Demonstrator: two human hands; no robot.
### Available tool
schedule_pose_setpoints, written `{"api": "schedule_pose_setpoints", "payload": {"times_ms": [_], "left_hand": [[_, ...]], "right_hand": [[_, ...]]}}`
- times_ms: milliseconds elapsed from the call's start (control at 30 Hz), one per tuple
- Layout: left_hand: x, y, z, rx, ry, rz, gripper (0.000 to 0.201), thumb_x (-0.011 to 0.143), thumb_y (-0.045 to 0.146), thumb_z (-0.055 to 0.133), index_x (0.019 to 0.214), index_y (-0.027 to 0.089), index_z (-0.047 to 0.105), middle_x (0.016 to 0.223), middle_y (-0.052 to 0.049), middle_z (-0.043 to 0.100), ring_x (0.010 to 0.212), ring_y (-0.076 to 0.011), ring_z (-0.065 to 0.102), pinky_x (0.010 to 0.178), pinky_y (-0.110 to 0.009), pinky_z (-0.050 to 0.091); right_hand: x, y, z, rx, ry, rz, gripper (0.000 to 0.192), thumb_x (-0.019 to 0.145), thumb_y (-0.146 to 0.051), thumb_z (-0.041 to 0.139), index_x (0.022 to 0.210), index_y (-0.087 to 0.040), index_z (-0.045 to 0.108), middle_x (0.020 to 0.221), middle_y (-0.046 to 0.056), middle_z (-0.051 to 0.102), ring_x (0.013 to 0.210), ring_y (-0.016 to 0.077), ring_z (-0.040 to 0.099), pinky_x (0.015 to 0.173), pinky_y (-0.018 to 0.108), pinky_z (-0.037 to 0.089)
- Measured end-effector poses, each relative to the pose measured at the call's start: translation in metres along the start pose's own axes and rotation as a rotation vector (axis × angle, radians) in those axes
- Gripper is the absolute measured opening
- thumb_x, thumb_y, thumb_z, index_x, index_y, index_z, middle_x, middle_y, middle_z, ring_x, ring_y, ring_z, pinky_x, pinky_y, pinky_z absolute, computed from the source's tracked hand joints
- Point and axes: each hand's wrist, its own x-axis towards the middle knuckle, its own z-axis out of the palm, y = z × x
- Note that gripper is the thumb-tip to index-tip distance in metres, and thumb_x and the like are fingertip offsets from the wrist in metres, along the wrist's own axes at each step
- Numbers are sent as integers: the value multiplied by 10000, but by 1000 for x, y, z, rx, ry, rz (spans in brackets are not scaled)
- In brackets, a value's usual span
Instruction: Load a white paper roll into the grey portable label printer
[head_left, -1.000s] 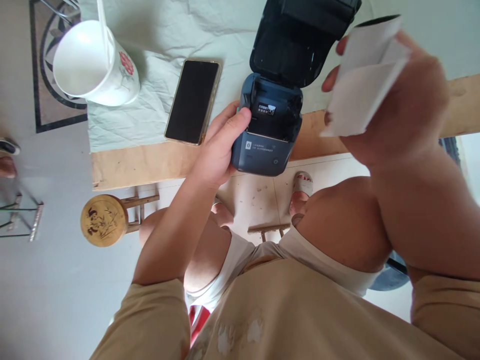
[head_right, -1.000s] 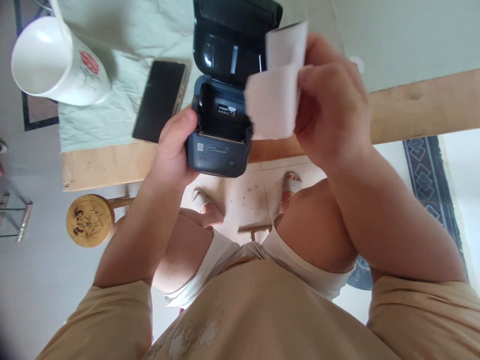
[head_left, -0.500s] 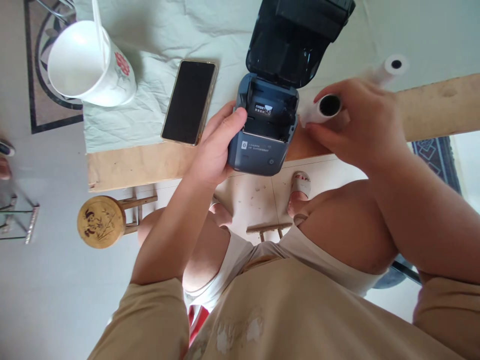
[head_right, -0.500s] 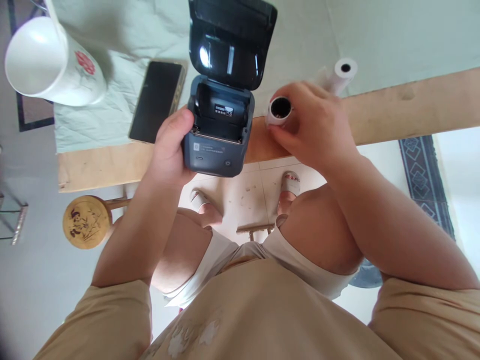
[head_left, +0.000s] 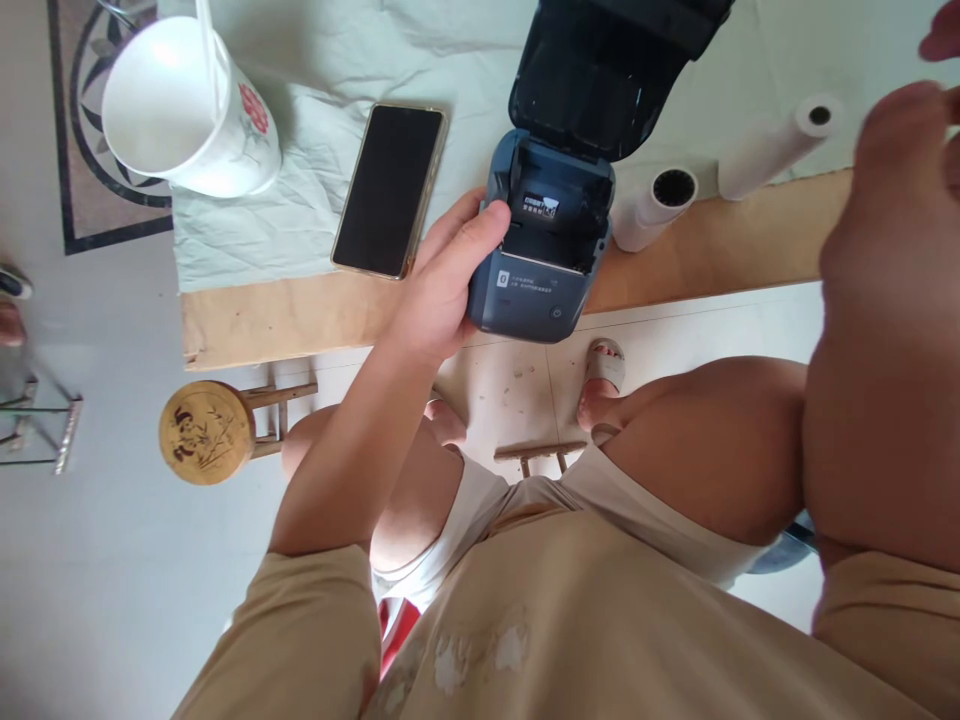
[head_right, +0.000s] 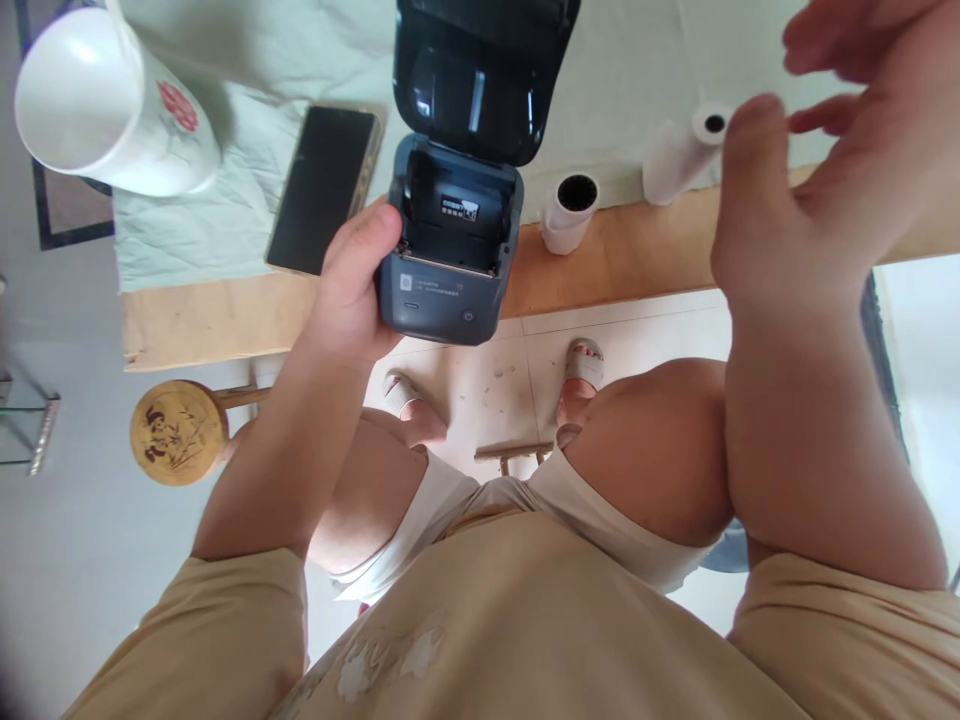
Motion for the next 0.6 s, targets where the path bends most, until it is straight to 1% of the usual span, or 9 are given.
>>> {"api": "schedule_pose_setpoints", "payload": {"times_ms": [67,100,133,167,267,333,400,500,600], "left_hand": [[1,-1,-1,-4,-4,-17,188,839,374,620,842,186,630,732,4,547,650,-83,529,583,-213,389],[2,-1,-1,-9,-2,-21,204,830,384,635,843,180,628,740,4,552,653,-79,533,582,-209,389],[2,-1,-1,-13,1,-27,217,820,391,648,844,176,627,747,3,557,653,-76,535,579,-208,389],[3,-1,-1,-17,4,-32,224,814,394,655,847,175,626,752,3,561,653,-74,539,578,-207,391],[3,0,0,-23,14,-53,236,806,402,659,856,173,627,753,5,562,652,-72,549,579,-204,398],[3,1,1,-20,13,-56,237,803,404,660,854,175,628,751,6,565,655,-75,556,582,-204,403],[2,2,1,-6,13,-54,232,802,408,656,840,181,626,746,5,567,663,-85,560,586,-210,406],[3,1,1,22,25,-42,215,795,404,653,816,192,626,726,6,563,648,-96,553,582,-222,402],[6,-2,1,49,35,-5,235,809,429,619,763,199,608,689,3,543,578,-97,520,534,-232,361]], "right_hand": [[1,3,0,-121,-224,-118,507,760,-137,604,1257,-219,546,1272,47,566,1151,183,559,875,315,452],[1,3,2,-171,-329,-174,558,754,-134,613,1298,-203,506,1296,70,532,1181,195,540,913,332,458],[0,2,4,-204,-412,-168,595,744,-131,634,1317,-194,483,1303,84,511,1201,203,524,957,354,456],[0,0,7,-230,-463,-137,610,734,-131,655,1316,-186,480,1289,93,507,1200,206,520,990,373,448],[-2,-7,13,-285,-520,-37,609,727,-133,685,1299,-202,488,1249,84,512,1153,180,515,1020,386,425],[-2,-11,14,-299,-522,15,605,736,-132,670,1304,-219,479,1248,74,508,1083,150,514,979,366,426],[-2,-13,13,-297,-534,57,590,746,-146,657,1301,-240,479,1229,59,513,966,111,504,917,335,424],[-1,-14,10,-268,-558,99,591,750,-156,661,1302,-263,480,1095,32,529,766,56,414,838,294,404],[-1,-14,8,-247,-569,121,578,757,-169,670,1296,-272,487,949,5,505,678,40,324,796,287,382]]}}
